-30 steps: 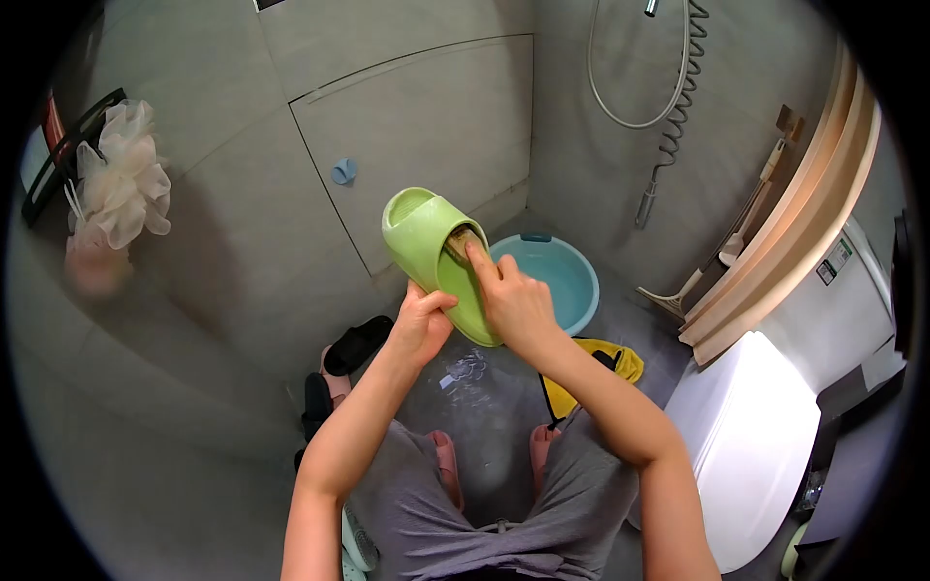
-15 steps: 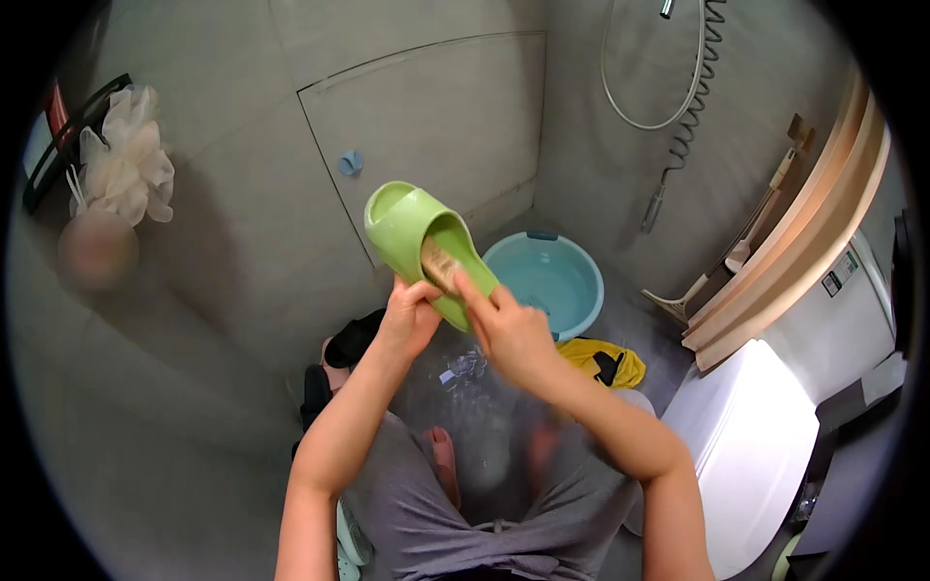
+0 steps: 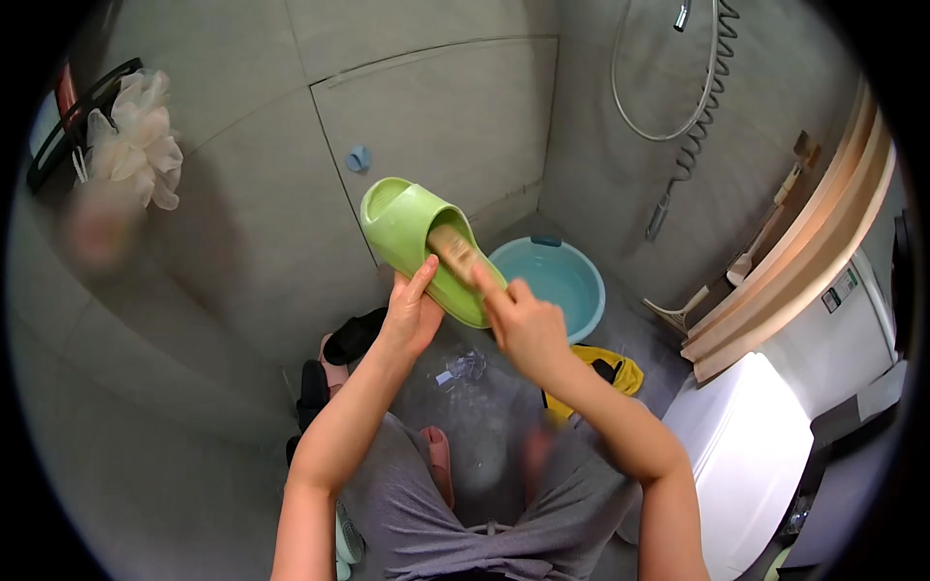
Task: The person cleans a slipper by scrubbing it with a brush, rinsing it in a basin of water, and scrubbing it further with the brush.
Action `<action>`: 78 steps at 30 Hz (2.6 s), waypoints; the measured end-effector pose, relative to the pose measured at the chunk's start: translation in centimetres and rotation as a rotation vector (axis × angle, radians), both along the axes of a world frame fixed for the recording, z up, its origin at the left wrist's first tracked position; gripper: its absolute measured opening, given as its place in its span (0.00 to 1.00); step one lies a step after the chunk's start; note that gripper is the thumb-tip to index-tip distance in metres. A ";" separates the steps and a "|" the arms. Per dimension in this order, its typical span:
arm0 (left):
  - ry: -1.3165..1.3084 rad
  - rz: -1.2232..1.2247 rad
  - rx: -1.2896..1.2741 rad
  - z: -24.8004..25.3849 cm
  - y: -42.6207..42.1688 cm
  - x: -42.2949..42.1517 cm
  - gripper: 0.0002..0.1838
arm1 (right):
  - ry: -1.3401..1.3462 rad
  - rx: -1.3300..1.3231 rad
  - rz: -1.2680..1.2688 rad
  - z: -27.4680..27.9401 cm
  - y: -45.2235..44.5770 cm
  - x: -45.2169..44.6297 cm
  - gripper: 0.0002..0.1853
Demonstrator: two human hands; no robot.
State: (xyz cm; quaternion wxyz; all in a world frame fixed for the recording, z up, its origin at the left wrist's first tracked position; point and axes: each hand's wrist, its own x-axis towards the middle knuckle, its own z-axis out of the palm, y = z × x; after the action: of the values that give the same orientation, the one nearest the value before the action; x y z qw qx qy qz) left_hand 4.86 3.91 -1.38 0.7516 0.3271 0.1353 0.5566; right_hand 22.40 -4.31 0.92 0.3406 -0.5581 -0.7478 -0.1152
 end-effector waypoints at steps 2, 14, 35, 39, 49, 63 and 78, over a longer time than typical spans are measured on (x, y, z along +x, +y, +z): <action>-0.020 0.009 -0.004 -0.4 0.4 -0.2 0.27 | 0.035 -0.054 0.119 -0.6 -1.3 -0.9 0.30; 0.158 -0.004 -0.020 0.2 -0.3 -1.2 0.30 | -0.327 0.207 0.039 0.3 1.5 2.0 0.33; 0.240 0.008 -0.057 0.3 0.5 -1.5 0.29 | -0.183 0.006 0.054 -0.6 0.5 1.7 0.32; 0.290 -0.016 -0.029 0.4 -1.1 -0.3 0.30 | -0.096 -0.007 -0.016 -0.2 1.5 1.7 0.31; 0.210 -0.097 0.005 0.4 -0.3 -0.3 0.30 | 0.088 -0.065 0.026 -0.2 1.2 1.4 0.27; 0.116 -0.137 0.006 -0.5 -1.2 1.8 0.30 | 0.203 -0.120 0.028 0.5 0.4 0.6 0.26; 0.046 0.034 -0.036 0.2 0.3 -0.1 0.28 | 0.091 -0.038 0.065 -0.1 -0.2 0.7 0.28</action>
State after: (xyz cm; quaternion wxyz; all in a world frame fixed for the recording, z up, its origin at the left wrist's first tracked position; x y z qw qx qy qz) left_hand 4.76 4.23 -1.17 0.7445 0.3241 0.1680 0.5590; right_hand 23.12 -4.46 0.80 0.3671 -0.5447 -0.7513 -0.0642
